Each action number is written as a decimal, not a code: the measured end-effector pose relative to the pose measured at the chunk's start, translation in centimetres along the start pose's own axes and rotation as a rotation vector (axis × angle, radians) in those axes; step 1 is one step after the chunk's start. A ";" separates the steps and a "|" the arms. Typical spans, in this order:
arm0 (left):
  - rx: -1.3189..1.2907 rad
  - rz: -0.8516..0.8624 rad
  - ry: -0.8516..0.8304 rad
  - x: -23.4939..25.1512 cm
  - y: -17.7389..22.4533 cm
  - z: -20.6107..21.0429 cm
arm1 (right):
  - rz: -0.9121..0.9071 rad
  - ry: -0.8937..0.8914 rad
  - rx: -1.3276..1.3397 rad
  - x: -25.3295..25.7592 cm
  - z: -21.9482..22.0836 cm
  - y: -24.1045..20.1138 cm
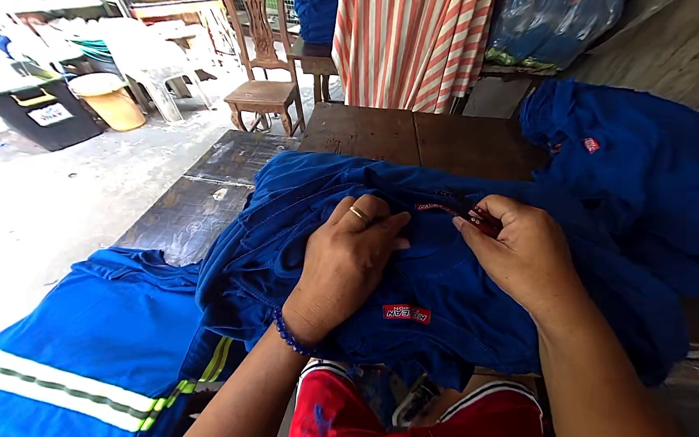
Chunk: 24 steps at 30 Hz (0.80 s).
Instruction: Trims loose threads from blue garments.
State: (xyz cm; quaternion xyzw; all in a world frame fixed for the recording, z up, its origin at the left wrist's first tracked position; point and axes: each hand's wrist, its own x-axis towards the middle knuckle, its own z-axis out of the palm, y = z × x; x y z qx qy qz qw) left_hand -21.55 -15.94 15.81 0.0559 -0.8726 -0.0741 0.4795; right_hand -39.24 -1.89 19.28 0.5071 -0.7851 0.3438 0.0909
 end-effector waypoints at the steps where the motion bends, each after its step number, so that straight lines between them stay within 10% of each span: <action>1: 0.002 -0.023 -0.027 0.3 -0.2 0.2 | 0.000 -0.001 0.000 0.0 0.0 0.0; 12: -0.321 -0.246 -0.170 1.5 -3.1 0.4 | -0.137 0.097 0.436 -3.2 -3.3 -2.1; 17: -0.293 -0.214 -0.205 1.5 -3.3 0.5 | -0.134 -0.127 0.910 -5.3 -1.8 -4.3; 24: -0.173 -0.164 -0.234 1.6 -3.2 0.6 | -0.100 0.073 0.454 -4.5 1.4 -2.6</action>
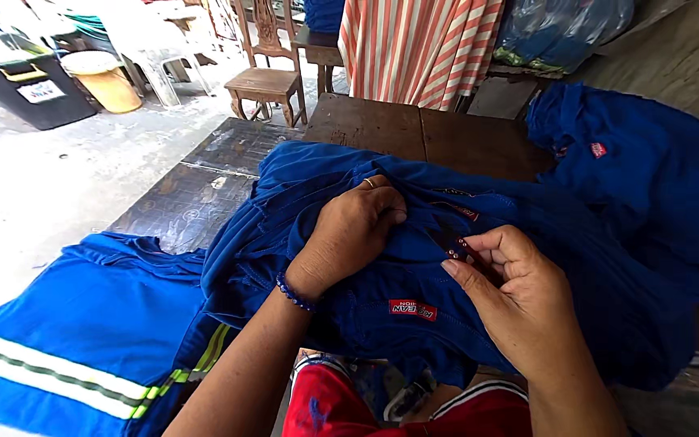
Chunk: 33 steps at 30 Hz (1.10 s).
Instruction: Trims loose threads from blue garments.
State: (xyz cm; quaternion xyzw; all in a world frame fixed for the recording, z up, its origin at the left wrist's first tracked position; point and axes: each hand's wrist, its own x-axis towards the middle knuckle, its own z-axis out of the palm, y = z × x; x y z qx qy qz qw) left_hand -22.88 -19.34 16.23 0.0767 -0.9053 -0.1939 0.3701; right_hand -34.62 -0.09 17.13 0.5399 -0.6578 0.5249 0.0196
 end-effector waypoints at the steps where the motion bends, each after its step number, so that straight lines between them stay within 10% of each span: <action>1: -0.034 -0.007 -0.001 -0.1 -0.1 -0.1 | -0.013 0.008 -0.033 -0.2 0.1 0.0; 33: -0.426 -0.035 0.090 -0.9 -0.4 -0.4 | -0.107 0.076 -0.484 0.5 1.7 -1.1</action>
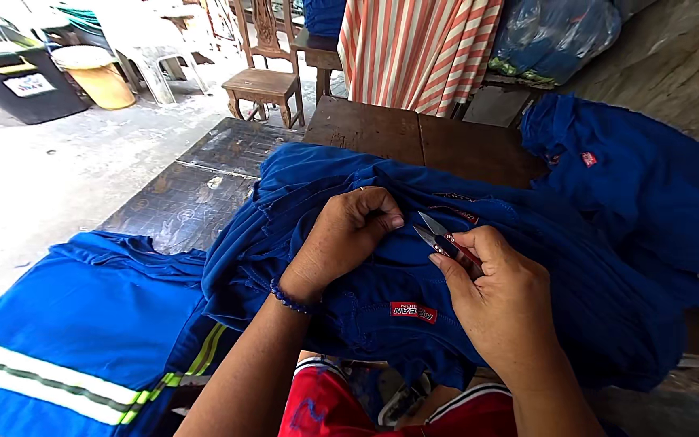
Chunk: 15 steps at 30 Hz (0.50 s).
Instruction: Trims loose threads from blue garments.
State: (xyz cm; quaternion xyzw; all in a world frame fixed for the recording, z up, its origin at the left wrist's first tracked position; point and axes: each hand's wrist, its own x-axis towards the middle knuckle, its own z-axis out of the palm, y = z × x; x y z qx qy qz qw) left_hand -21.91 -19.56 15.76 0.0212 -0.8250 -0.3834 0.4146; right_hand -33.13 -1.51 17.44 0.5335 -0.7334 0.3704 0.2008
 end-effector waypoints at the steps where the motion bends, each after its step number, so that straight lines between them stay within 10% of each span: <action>1: -0.009 0.001 0.004 0.0 0.0 0.0 | -0.006 0.004 -0.014 0.1 0.2 -0.1; 15: -0.714 -0.162 0.448 -1.0 -0.2 -1.6 | 0.082 -0.060 0.431 0.7 -0.6 0.3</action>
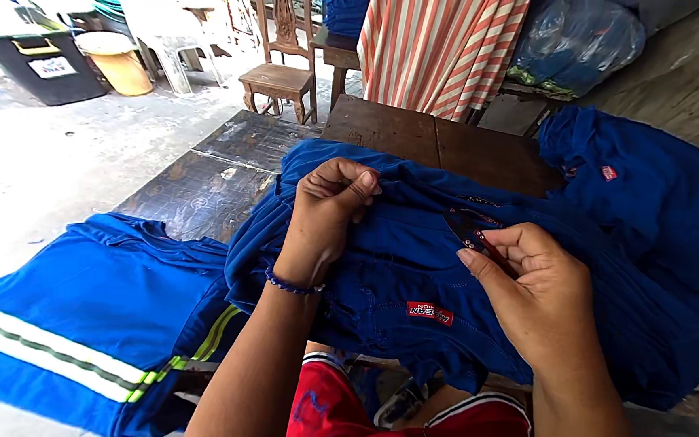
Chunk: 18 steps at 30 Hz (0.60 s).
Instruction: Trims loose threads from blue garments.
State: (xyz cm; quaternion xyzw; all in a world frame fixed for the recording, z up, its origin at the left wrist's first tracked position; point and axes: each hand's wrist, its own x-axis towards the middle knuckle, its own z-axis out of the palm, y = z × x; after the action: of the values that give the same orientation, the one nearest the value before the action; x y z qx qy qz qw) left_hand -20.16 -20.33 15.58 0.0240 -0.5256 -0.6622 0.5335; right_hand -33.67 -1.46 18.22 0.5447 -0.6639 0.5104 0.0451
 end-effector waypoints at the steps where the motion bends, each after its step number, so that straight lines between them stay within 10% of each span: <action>1: -0.011 -0.006 0.007 0.0 0.0 0.0 | -0.020 -0.020 0.003 0.0 0.2 -0.4; 18: -0.111 0.008 0.032 -0.2 0.0 -0.4 | -0.062 -0.073 0.028 1.2 3.8 0.4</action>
State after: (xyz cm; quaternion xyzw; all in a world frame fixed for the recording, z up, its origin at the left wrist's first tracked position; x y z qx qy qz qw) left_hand -19.85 -20.50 15.29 0.0028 -0.4798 -0.6876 0.5450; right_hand -32.54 -5.08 16.93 0.5837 -0.6409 0.4977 0.0290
